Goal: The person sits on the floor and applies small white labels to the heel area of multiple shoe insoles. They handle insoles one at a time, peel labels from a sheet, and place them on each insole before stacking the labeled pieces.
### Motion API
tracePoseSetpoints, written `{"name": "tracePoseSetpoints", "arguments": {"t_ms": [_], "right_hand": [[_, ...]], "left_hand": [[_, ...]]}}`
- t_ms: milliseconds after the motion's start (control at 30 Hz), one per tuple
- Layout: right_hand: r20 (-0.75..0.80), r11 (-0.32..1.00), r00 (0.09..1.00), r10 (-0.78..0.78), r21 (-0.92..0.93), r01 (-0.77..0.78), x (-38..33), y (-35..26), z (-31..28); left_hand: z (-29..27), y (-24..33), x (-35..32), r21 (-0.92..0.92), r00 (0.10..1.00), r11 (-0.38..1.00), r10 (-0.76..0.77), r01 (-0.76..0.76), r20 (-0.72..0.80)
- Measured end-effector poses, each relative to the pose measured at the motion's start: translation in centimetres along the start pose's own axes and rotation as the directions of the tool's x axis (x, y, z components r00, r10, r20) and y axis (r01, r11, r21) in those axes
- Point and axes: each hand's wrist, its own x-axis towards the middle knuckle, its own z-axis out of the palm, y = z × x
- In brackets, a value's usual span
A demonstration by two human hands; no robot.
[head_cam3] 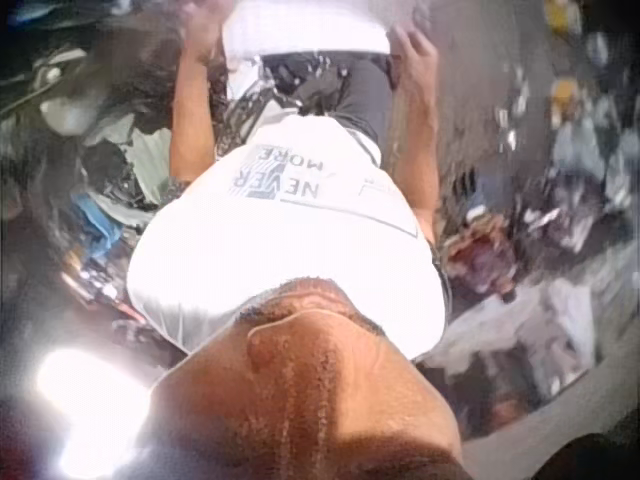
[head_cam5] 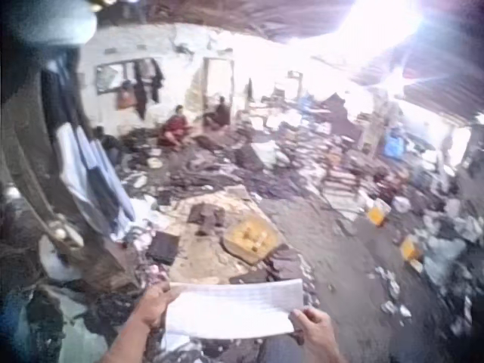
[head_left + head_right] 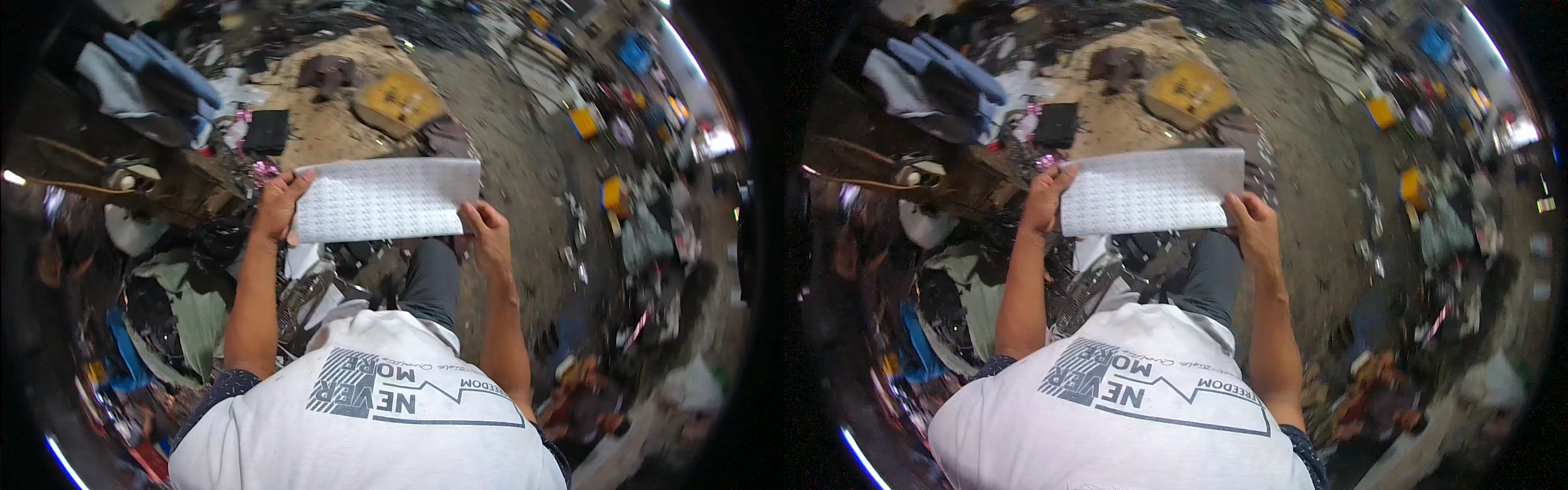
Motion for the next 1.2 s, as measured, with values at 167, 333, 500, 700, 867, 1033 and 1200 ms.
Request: {"name": "tracePoseSetpoints", "arguments": {"t_ms": [167, 333, 500, 700, 867, 1033, 1200], "right_hand": [[0.275, 0.995, 0.957, 0.093, -0.068, -0.077, 13.1, 2.0, 2.3], [0.541, 0.975, 0.812, 0.220, -0.153, -0.162, 28.1, 2.8, 9.1], [0.497, 0.949, 0.821, 0.281, -0.017, -0.315, 44.4, 1.9, 18.7], [0.685, 0.907, 0.657, 0.314, -0.012, -0.421, 54.4, -3.1, 29.7], [0.770, 0.951, 0.566, 0.294, -0.174, -0.256, 63.6, -6.1, 36.0], [0.669, 0.981, 0.726, 0.157, -0.021, -0.193, 72.7, -5.2, 42.1], [0.645, 0.960, 0.724, 0.244, -0.052, -0.277, 80.1, -5.3, 45.6]], "left_hand": [[-3.6, -0.9, 4.4, 0.188, 0.949, 0.979, 0.135, -0.083, -0.285], [-8.0, -2.6, 9.4, 0.048, 0.803, 0.999, 0.032, -0.005, -0.595], [-9.4, -4.1, 20.3, -0.479, 0.610, 0.813, -0.202, -0.331, -0.766], [-6.6, 2.4, 35.4, -0.207, 0.896, 0.973, -0.183, 0.105, -0.405], [-11.2, 8.0, 48.4, -0.318, 0.849, 0.944, -0.101, -0.083, -0.520], [-18.2, 9.1, 59.6, -0.222, 0.830, 0.975, -0.106, -0.022, -0.547], [-21.2, 9.7, 68.5, -0.216, 0.882, 0.969, -0.204, 0.121, -0.424]]}}
